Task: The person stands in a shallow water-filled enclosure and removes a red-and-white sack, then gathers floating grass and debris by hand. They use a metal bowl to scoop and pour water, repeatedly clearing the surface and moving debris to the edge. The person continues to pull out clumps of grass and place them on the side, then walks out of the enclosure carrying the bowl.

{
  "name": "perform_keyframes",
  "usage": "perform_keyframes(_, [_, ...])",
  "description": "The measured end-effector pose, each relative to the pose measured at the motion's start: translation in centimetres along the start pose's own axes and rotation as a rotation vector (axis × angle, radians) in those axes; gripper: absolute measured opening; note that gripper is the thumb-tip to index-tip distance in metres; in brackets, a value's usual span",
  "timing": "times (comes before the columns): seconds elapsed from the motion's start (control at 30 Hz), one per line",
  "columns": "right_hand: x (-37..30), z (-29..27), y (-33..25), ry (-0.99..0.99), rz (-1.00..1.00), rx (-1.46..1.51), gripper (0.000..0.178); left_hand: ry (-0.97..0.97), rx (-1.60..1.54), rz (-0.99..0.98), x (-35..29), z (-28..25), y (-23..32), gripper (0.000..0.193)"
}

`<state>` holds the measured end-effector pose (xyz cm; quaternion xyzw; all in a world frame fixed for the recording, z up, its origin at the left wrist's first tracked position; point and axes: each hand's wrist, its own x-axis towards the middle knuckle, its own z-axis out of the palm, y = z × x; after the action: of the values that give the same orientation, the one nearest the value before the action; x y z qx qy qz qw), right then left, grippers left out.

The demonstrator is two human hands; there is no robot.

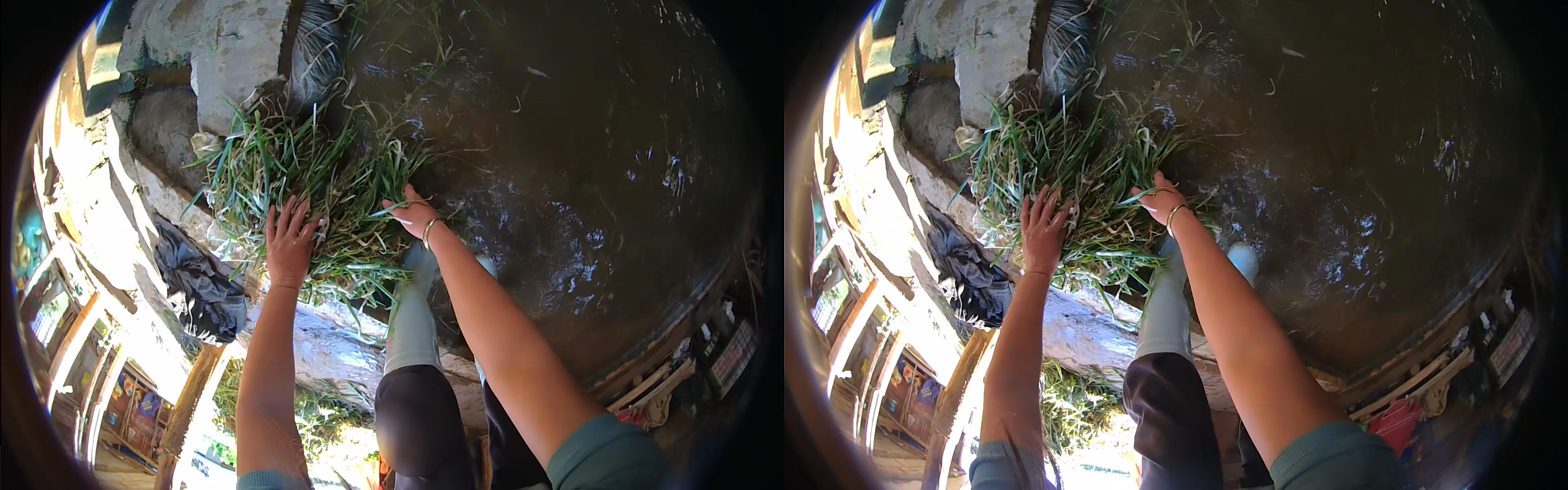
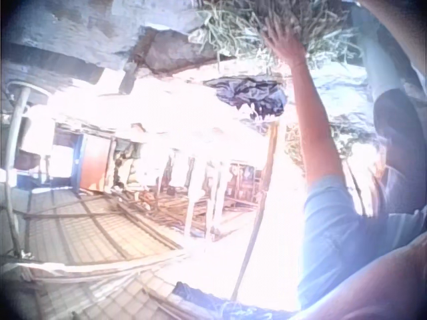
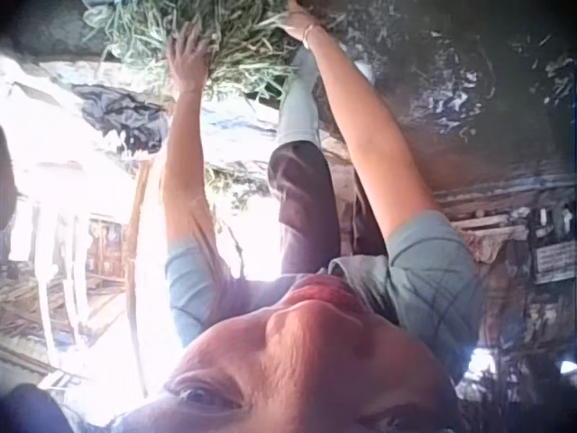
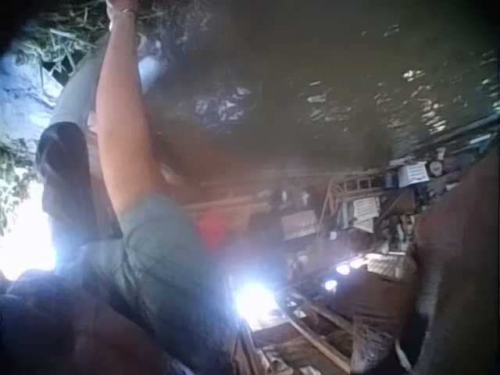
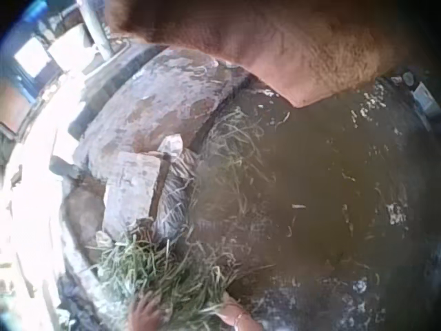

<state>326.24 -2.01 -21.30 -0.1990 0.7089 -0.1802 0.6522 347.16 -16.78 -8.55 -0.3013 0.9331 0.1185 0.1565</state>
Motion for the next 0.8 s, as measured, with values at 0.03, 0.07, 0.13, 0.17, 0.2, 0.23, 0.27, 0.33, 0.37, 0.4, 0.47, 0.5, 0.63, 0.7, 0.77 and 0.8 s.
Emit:
perform_keyframes(0.03, [-0.2,0.1,-0.4,-0.012,-0.045,0.015,0.096,0.052,0.007,-0.04,-0.5,-0.4,0.8,0.059])
perform_keyframes(0.07, [-0.5,0.1,-0.7,-0.068,-0.05,0.021,0.1,0.065,0.0,-0.108,-1.1,-0.8,1.7,0.063])
perform_keyframes(0.13, [-1.5,0.4,-1.4,-0.186,-0.014,0.13,0.106,0.09,-0.052,-0.2,-2.1,-1.8,3.2,0.069])
perform_keyframes(0.17, [-2.1,0.5,-1.8,-0.177,-0.005,0.092,0.109,0.1,-0.106,-0.233,-2.3,-2.3,3.9,0.073])
perform_keyframes(0.2, [-2.4,0.8,-2.2,-0.164,0.018,0.058,0.11,0.101,-0.11,-0.248,-2.6,-2.7,4.5,0.078])
perform_keyframes(0.23, [-2.9,1.2,-2.5,-0.113,0.023,0.032,0.111,0.082,-0.13,-0.268,-2.8,-3.1,4.9,0.08])
perform_keyframes(0.27, [-3.2,1.7,-2.7,-0.092,0.052,-0.007,0.114,0.064,-0.145,-0.321,-2.9,-3.6,5.1,0.08])
perform_keyframes(0.33, [-3.9,2.8,-3.1,-0.032,0.077,-0.047,0.118,0.022,-0.099,-0.429,-2.7,-4.3,4.7,0.087])
perform_keyframes(0.37, [-4.1,3.2,-3.2,0.005,0.082,-0.043,0.12,0.042,-0.068,-0.508,-2.2,-4.4,4.1,0.092])
perform_keyframes(0.4, [-4.2,3.7,-3.2,0.034,0.099,-0.054,0.123,0.082,-0.028,-0.581,-1.5,-4.4,3.3,0.097])
perform_keyframes(0.47, [-4.2,4.4,-3.0,0.089,0.146,-0.106,0.125,0.057,0.0,-0.723,0.0,-4.2,1.0,0.117])
perform_keyframes(0.5, [-3.9,4.6,-2.8,0.121,0.151,-0.11,0.125,0.091,0.004,-0.758,0.9,-3.9,-0.3,0.119])
perform_keyframes(0.63, [-2.1,6.1,-1.1,0.267,0.27,-0.098,0.124,-0.023,0.027,-0.816,4.7,-2.7,-6.8,0.129])
perform_keyframes(0.7, [-1.3,7.5,0.2,0.33,0.322,-0.077,0.123,-0.114,0.058,-0.735,5.8,-1.9,-10.0,0.131])
perform_keyframes(0.77, [-0.8,9.5,0.9,0.404,0.218,-0.008,0.115,-0.213,0.009,-0.696,6.4,-0.7,-12.6,0.132])
perform_keyframes(0.8, [-0.9,10.4,1.2,0.393,0.206,0.128,0.112,-0.268,-0.013,-0.683,6.5,0.1,-13.6,0.132])
